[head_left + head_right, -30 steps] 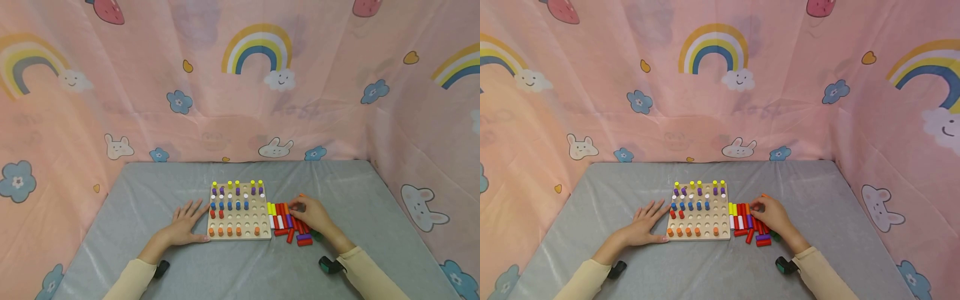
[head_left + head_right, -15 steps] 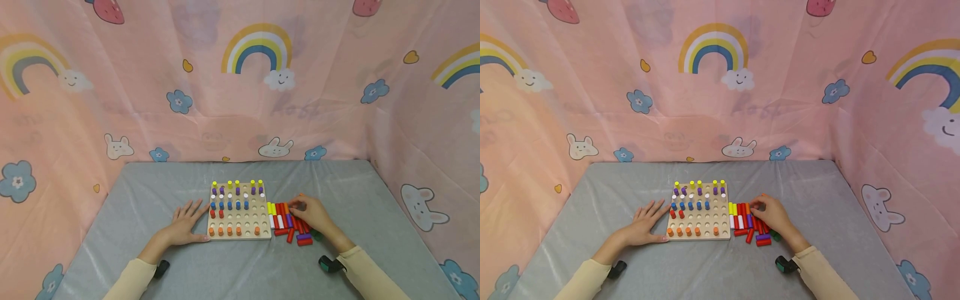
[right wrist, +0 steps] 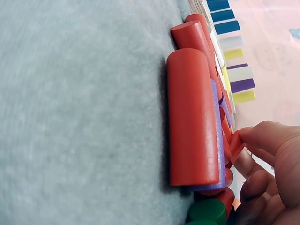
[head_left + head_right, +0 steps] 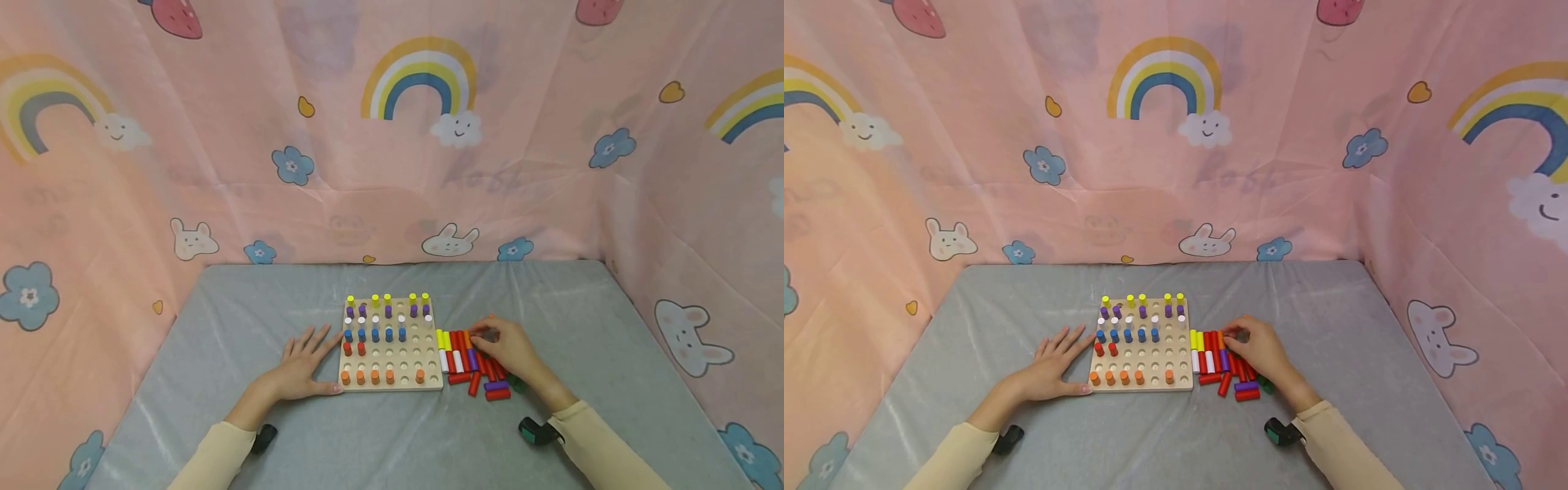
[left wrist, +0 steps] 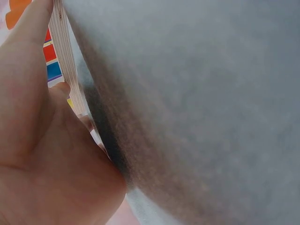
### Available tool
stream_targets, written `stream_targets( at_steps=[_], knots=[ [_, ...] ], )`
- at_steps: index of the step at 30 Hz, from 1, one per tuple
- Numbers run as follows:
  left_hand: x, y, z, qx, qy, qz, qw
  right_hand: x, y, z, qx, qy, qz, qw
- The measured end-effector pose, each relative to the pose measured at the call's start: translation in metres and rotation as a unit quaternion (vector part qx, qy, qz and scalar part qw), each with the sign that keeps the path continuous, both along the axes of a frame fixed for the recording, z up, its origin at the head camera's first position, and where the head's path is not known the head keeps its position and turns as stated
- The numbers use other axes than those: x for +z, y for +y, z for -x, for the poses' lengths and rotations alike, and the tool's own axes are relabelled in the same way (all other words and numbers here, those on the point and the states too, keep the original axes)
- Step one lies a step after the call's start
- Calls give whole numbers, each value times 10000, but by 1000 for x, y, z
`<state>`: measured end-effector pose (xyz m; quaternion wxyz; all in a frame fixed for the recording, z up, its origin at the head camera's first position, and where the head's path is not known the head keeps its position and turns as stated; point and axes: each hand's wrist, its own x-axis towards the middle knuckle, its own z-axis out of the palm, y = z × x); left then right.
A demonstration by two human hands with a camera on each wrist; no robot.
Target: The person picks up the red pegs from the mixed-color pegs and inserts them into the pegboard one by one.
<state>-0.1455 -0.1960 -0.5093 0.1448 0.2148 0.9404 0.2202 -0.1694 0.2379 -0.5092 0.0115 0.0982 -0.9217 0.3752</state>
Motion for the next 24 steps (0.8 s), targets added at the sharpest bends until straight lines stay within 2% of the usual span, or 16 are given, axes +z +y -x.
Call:
stream_targets(
  at_steps=[10, 19, 24],
  knots=[
    [-7, -3, 2, -70, 147, -17, 9999, -1, 0, 1, 100, -27, -45, 9999],
    [11, 3, -2, -80, -17, 129, 9999, 3, -2, 0, 134, -27, -65, 9999],
    [14, 4, -3, -61, -14, 281, 9996, 9, -5, -1, 97, -10, -25, 9999]
  ],
)
